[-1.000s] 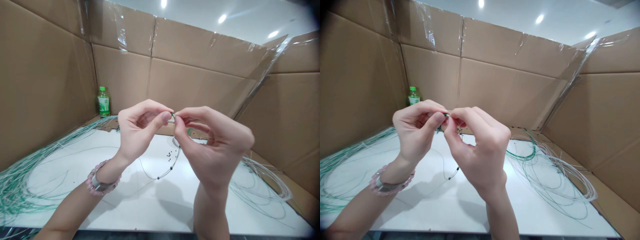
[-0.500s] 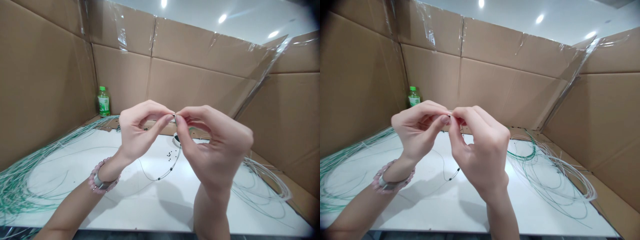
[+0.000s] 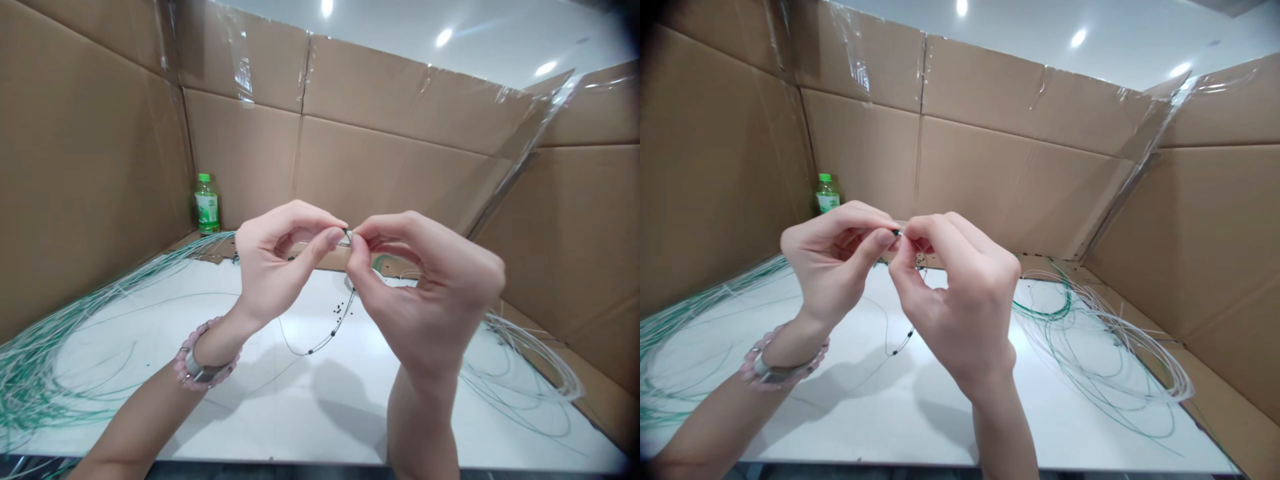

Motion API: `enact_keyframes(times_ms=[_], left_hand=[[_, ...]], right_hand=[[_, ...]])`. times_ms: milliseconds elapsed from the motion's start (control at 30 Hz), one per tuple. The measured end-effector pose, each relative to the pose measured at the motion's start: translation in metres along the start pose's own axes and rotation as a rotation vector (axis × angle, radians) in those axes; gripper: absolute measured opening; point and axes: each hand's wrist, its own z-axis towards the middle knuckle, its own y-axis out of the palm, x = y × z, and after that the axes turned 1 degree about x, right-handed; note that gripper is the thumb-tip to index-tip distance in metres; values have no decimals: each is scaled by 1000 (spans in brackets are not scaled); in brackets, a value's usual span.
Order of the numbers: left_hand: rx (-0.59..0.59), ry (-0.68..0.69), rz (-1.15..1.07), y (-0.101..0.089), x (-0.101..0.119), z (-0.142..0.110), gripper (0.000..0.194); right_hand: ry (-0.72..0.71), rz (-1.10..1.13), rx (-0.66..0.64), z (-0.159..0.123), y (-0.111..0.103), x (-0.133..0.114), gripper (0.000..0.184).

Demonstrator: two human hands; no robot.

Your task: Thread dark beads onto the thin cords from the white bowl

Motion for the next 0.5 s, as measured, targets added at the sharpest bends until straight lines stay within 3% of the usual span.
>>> enact_keyframes(times_ms=[500], left_hand=[[-20, -28, -29, 0, 0, 1, 2]], right_hand=[[18, 20, -48, 0, -1, 1, 14]])
